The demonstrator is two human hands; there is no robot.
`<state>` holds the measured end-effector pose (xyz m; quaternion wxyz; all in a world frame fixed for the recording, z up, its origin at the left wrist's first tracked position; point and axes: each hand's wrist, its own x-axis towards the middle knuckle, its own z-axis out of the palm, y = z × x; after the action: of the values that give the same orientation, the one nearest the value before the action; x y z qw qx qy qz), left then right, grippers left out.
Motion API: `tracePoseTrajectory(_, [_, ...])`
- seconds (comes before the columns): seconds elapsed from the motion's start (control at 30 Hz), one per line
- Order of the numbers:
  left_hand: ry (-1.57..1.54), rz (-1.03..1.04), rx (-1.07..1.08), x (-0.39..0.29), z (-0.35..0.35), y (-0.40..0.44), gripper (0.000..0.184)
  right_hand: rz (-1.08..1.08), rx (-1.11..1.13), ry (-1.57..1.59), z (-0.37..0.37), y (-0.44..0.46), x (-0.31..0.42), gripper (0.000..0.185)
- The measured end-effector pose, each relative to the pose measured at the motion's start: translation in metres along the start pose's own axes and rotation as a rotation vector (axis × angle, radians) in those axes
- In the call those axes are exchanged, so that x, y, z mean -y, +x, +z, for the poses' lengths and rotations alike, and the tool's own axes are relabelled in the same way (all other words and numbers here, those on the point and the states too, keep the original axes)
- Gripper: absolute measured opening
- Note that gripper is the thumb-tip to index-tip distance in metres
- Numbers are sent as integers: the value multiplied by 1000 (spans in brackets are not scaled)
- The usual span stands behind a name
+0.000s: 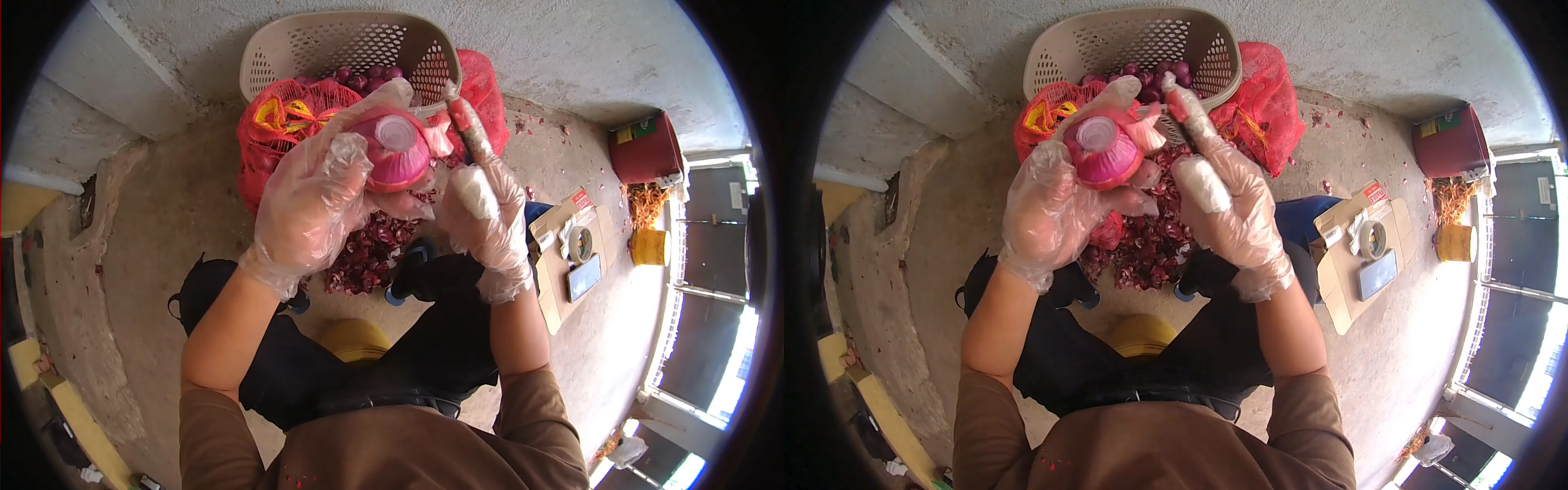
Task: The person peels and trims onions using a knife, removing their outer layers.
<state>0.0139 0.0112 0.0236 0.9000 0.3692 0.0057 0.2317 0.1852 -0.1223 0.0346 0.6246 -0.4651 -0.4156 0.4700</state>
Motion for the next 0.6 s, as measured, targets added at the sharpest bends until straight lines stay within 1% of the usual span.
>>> tracePoseTrajectory(0.03, [22,-4,-7,-1,-1,-1,66,-15,32,71,-5,1,0,56])
tracePoseTrajectory(0.13, [55,0,-38,-2,-1,-1,67,-21,-65,-80,5,-3,-9,68])
tracePoseTrajectory(0.2, [36,21,-74,-1,0,-1,68,95,14,-32,2,-9,2,84])
tracePoseTrajectory(0.27, [58,9,-64,-3,-1,0,69,74,44,-65,4,-6,1,97])
tracePoseTrajectory(0.3, [69,2,-59,-4,-1,1,69,-4,35,-123,11,0,-4,101])
tracePoseTrajectory(0.4, [53,29,-55,0,8,1,70,1,41,-224,14,-4,-1,85])
tracePoseTrajectory(0.5, [99,76,-45,4,-1,0,69,45,31,-210,11,-11,-8,69])
tracePoseTrajectory(0.57, [108,78,-101,5,0,1,68,131,26,-184,13,-14,3,62])
tracePoseTrajectory(0.6, [112,79,-129,5,1,2,68,126,13,-175,14,-13,2,60])
